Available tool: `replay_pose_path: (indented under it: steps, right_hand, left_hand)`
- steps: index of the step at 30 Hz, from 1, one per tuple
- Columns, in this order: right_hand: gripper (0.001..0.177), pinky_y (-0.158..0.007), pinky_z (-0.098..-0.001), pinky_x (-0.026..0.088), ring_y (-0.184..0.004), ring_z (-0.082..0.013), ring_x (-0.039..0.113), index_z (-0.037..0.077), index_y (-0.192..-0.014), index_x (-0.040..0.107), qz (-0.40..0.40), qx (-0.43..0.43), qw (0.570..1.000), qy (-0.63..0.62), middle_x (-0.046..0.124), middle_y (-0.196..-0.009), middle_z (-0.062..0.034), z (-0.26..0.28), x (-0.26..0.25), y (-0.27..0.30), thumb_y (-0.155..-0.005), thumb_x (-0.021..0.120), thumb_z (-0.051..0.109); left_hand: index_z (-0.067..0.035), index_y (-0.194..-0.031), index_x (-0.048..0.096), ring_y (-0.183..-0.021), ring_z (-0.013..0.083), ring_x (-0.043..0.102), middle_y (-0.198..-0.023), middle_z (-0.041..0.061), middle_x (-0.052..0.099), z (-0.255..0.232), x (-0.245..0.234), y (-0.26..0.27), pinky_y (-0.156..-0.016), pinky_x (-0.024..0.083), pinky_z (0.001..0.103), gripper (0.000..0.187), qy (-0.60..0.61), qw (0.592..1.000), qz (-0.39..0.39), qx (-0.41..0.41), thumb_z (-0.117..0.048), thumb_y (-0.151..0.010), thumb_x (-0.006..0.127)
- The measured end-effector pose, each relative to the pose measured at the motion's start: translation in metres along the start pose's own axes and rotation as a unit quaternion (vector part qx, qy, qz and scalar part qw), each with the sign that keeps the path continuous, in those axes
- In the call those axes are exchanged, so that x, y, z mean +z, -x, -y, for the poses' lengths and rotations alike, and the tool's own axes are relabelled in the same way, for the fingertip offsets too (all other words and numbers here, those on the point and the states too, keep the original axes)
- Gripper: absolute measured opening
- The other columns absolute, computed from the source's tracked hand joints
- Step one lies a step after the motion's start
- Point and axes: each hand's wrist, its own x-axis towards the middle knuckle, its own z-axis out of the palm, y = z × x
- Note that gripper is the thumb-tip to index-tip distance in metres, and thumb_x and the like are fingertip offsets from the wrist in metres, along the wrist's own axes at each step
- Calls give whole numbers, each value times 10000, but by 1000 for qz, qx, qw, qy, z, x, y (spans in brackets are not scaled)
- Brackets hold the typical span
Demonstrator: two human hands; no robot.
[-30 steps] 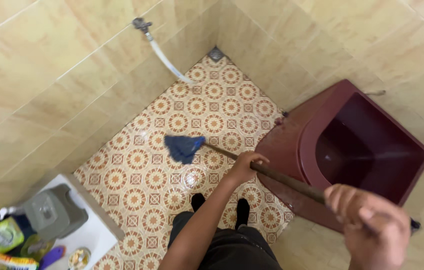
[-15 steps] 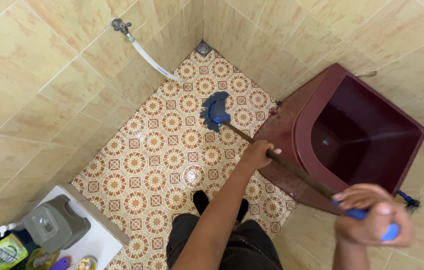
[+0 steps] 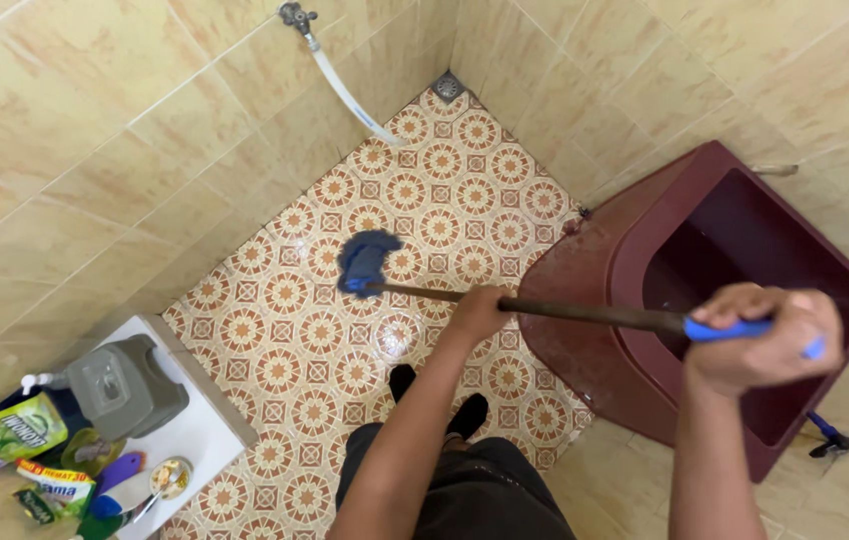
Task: The person mops the tiled floor of a room using a mop, moving the mop head across the surface and around a brown container.
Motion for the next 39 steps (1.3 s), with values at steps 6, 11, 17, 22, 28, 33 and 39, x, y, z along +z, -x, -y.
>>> replay_pose_path:
  steps: [6, 11, 17, 22, 28, 33, 39]
  right_hand:
    - [260, -487, -332, 423, -515, -170, 479, 34, -824, 443, 33, 92, 995, 11, 495, -678, -90, -24, 71, 36, -1072, 438, 115]
    - [182, -574, -328, 521, -610, -179, 618, 61, -830, 521, 148, 232, 959, 61, 588, -687, -95, -33, 108, 78, -997, 457, 91]
    - [267, -879, -452, 522, -814, -245, 671, 82, -763, 536, 214, 455, 857, -110, 588, -708, -79, -34, 100, 97, -990, 540, 224]
    - [408, -961, -453, 447, -788, -242, 504, 97, -701, 465, 209, 473, 836, -181, 474, -683, -67, -16, 65, 68, -1036, 529, 322]
    - [372, -1006, -448, 440, -801, -235, 477, 75, -713, 430, 208, 389, 883, -161, 476, -715, -94, 39, 26, 20, -1052, 492, 215]
    - [338, -946, -458, 441, -795, -235, 468, 58, -725, 434, 198, 310, 926, -82, 483, -732, -106, 87, -8, 5, -1047, 486, 146]
    - [318, -861, -445, 490, -681, -219, 464, -27, -673, 536, 179, 193, 965, 7, 514, -679, -112, 119, -30, 25, -973, 523, 76]
  left_hand:
    - [-108, -907, 717, -821, 266, 705, -850, 118, 720, 74, -47, 31, -777, 543, 401, 169, -69, 992, -31, -97, -276, -898, 729]
    - [-78, -986, 707, -956, 341, 660, -990, 141, 686, 140, -71, 80, -860, 515, 437, 225, -46, 972, -210, -91, -236, -845, 786]
    - [-99, -967, 744, -968, 327, 697, -978, 134, 741, 181, -76, 98, -885, 529, 418, 168, -61, 956, -261, -120, -140, -805, 765]
    - [-125, -959, 794, -931, 296, 724, -952, 113, 775, 169, -49, 67, -907, 481, 425, 247, -18, 969, -240, -47, -11, -761, 699]
    - [-91, -965, 775, -939, 274, 700, -945, 113, 743, 87, -8, 13, -911, 520, 394, 206, 15, 983, -182, 19, -48, -775, 705]
    - [-77, -983, 762, -977, 261, 695, -999, 107, 732, 17, 39, -18, -939, 523, 410, 247, 64, 984, -123, 116, -32, -746, 705]
    - [-20, -992, 710, -1019, 318, 640, -979, 166, 683, -37, 101, -45, -991, 470, 405, 192, 24, 986, -42, 157, -211, -997, 688]
